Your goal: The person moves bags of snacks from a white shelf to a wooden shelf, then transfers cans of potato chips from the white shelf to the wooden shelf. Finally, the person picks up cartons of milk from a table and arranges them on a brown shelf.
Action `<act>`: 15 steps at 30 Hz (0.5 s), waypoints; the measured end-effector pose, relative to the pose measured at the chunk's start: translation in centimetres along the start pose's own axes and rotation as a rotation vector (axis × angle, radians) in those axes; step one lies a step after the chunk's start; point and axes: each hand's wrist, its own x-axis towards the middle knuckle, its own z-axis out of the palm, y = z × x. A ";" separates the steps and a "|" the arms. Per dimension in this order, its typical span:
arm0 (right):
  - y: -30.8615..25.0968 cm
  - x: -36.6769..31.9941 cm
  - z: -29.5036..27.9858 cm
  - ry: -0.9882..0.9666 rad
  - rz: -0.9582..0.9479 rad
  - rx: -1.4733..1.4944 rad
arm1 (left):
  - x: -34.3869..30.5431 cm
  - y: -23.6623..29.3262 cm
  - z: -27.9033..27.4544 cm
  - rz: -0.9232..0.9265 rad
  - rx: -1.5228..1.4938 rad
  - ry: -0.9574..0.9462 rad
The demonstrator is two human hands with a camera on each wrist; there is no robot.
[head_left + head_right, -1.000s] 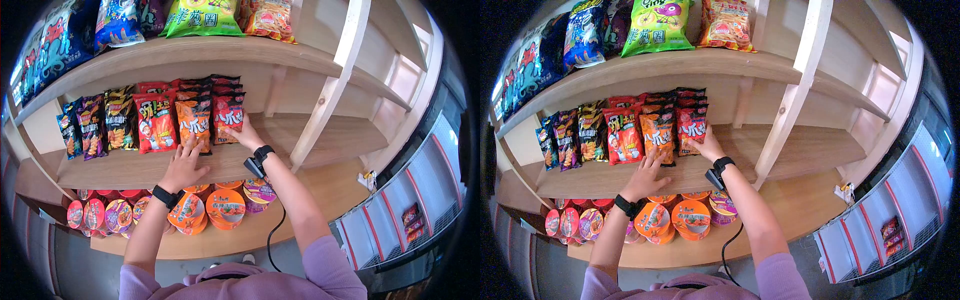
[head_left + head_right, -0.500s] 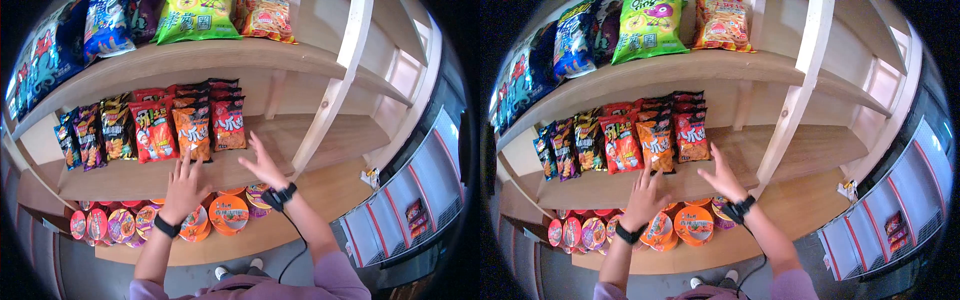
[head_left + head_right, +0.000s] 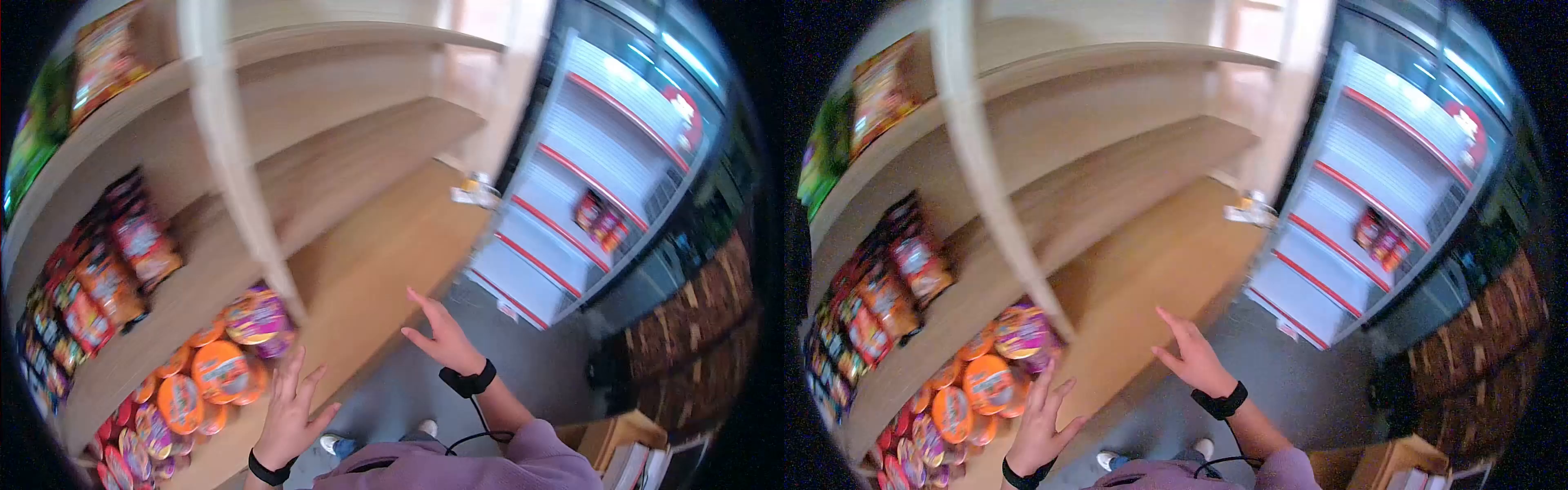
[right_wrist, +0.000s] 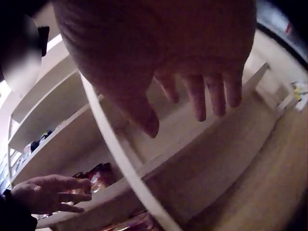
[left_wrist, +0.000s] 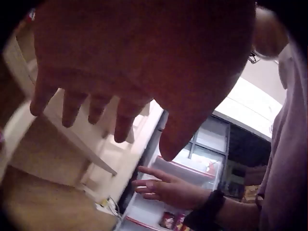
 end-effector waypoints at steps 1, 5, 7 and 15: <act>1.9 -2.2 -2.1 0.036 0.042 -0.023 | 1.4 1.2 2.0 0.051 -0.060 -0.056; 9.6 -12.0 -10.3 0.181 0.259 -0.024 | 7.4 8.2 9.5 0.252 -0.234 -0.290; 12.4 -16.6 -14.1 0.236 0.385 -0.028 | 9.7 12.6 12.8 0.302 -0.248 -0.345; 19.2 -27.2 -24.1 0.423 0.774 -0.090 | 18.3 22.8 25.7 0.564 -0.440 -0.614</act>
